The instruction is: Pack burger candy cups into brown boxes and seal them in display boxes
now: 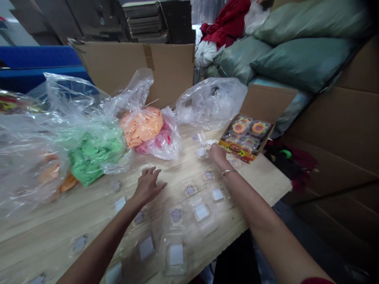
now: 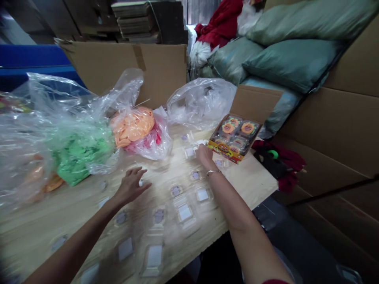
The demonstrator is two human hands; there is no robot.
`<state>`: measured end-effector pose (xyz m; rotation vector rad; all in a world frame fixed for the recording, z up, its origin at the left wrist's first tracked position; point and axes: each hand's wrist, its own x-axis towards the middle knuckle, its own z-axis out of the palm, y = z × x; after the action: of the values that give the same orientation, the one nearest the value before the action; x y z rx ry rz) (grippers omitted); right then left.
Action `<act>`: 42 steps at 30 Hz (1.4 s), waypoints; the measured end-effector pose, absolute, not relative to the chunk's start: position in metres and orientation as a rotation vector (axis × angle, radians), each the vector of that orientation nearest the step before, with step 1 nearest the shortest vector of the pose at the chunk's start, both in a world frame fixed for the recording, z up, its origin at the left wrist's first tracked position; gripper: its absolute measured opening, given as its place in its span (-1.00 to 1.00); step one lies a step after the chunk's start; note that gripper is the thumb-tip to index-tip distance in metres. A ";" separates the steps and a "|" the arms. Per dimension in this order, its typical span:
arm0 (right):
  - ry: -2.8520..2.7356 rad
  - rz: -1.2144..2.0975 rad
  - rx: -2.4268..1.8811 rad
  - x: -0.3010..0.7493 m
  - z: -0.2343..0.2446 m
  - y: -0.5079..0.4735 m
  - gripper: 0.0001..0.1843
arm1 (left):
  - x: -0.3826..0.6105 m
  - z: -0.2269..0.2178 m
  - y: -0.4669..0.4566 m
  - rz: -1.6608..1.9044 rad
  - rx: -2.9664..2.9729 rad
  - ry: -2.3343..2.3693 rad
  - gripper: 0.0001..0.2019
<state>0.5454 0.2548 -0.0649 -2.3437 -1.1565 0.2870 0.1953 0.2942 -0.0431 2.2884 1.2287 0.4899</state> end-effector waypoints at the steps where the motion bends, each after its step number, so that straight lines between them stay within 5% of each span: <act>1: -1.148 0.260 -2.339 0.547 -0.063 0.253 -0.85 | 0.203 -0.042 0.298 0.543 2.192 1.200 -0.60; 7: -1.154 0.240 -2.223 0.550 -0.053 0.244 -0.82 | 0.268 -0.035 0.314 0.588 1.824 1.097 -0.63; 13: -1.284 0.390 -1.994 0.524 -0.049 0.235 -0.80 | 0.338 -0.048 0.314 0.612 1.436 1.024 -0.38; 19: -1.259 0.388 -1.551 0.522 -0.050 0.230 -0.76 | 0.365 -0.052 0.315 0.644 1.277 0.907 -0.64; 21: -1.245 0.604 -1.488 0.524 -0.053 0.228 -0.82 | 0.365 -0.046 0.313 0.615 1.258 0.816 -0.67; 26: -0.882 1.143 -1.347 0.514 -0.057 0.223 -0.59 | 0.366 -0.040 0.313 0.659 1.266 0.816 -0.64; 35: -0.840 1.219 -1.037 0.509 -0.041 0.206 -0.47 | 0.360 -0.045 0.303 0.836 1.202 0.911 -0.46; 42: -0.935 1.013 -1.271 0.507 -0.042 0.201 -0.66 | 0.348 -0.040 0.290 0.675 1.139 0.756 -0.52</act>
<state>0.5073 0.2015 -0.0416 -1.2707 -0.9345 1.0133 0.3478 0.2904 -0.0403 1.1394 0.7556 0.6755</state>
